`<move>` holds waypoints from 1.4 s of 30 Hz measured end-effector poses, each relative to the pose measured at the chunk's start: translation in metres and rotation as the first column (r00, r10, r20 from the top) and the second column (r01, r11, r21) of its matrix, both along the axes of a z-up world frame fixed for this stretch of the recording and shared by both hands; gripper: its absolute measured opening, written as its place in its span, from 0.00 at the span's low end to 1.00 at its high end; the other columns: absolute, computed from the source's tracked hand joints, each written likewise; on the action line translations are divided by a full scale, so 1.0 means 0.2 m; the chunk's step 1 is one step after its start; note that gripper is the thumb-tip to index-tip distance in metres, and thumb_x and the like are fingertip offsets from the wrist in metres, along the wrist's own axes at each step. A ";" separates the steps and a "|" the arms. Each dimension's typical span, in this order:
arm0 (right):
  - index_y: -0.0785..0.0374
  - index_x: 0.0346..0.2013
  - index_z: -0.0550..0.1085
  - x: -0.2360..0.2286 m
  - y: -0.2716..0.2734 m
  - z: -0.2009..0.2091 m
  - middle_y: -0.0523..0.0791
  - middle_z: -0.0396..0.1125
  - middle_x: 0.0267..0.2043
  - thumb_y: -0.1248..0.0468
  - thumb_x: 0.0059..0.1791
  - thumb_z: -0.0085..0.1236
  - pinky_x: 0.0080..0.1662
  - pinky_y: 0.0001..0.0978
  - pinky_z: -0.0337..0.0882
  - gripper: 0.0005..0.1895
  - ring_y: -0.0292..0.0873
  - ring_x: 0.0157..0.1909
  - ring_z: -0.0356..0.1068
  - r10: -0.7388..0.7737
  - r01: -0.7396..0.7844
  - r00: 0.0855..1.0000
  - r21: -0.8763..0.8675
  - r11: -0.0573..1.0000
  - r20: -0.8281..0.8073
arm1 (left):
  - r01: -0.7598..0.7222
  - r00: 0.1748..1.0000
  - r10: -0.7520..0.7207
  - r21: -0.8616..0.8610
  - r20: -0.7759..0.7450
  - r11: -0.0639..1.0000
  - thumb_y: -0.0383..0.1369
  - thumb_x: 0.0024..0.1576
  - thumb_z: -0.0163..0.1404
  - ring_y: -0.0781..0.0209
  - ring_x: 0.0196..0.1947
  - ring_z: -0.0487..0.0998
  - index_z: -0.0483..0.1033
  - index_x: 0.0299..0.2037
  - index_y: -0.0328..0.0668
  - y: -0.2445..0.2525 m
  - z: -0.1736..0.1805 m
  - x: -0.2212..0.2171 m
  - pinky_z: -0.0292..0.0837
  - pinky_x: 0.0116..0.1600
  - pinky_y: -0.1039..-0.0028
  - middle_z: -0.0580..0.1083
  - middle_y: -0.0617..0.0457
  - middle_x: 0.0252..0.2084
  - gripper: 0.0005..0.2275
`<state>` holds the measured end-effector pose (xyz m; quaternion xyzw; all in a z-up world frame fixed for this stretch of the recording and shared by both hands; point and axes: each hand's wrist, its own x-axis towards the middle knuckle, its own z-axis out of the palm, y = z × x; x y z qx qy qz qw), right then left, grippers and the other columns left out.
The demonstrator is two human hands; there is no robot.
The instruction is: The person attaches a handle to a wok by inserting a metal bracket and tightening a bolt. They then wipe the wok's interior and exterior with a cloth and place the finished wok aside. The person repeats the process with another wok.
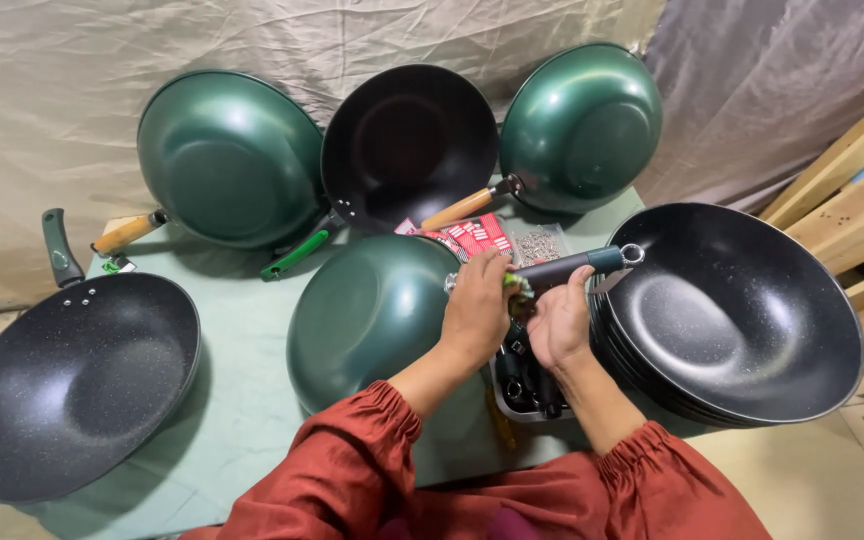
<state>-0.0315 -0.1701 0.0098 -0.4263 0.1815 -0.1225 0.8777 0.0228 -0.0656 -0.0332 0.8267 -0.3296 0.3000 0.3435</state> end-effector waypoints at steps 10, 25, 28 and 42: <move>0.57 0.67 0.64 -0.04 0.02 0.02 0.47 0.62 0.68 0.34 0.54 0.27 0.71 0.47 0.58 0.38 0.48 0.69 0.62 -0.038 0.019 0.986 0.118 0.993 0.164 | 0.282 0.934 -0.306 -0.144 -0.182 0.948 0.32 0.59 0.55 0.37 0.57 0.75 0.72 0.54 0.35 -0.33 0.23 0.09 0.70 0.61 0.54 0.71 0.40 0.51 0.15; 0.67 0.63 0.65 -0.03 -0.10 -0.20 0.52 0.65 0.62 0.61 0.53 0.47 0.61 0.39 0.65 0.24 0.44 0.59 0.65 0.191 -0.188 0.907 -0.046 0.981 0.375 | 0.039 0.932 -0.061 0.067 0.357 0.997 0.27 0.46 0.58 0.41 0.26 0.72 0.74 0.22 0.42 -0.71 0.40 -0.12 0.72 0.28 0.54 0.63 0.47 0.27 0.05; 0.67 0.63 0.65 0.00 -0.10 -0.23 0.52 0.66 0.61 0.63 0.52 0.48 0.60 0.39 0.66 0.24 0.44 0.58 0.66 0.175 -0.157 0.915 -0.078 0.985 0.363 | -0.013 0.959 0.005 0.024 0.283 1.000 0.25 0.41 0.58 0.40 0.24 0.69 0.71 0.21 0.41 -0.78 0.39 -0.11 0.67 0.26 0.52 0.61 0.48 0.24 0.07; 0.65 0.63 0.64 -0.02 -0.11 -0.38 0.51 0.69 0.58 0.74 0.47 0.53 0.59 0.39 0.70 0.28 0.44 0.56 0.69 0.067 -0.003 0.950 -0.207 0.978 0.304 | 0.183 0.980 -0.169 0.147 -0.103 0.972 0.42 0.64 0.43 0.33 0.34 0.80 0.67 0.47 0.44 -0.40 0.41 -0.12 0.77 0.40 0.51 0.68 0.44 0.35 0.11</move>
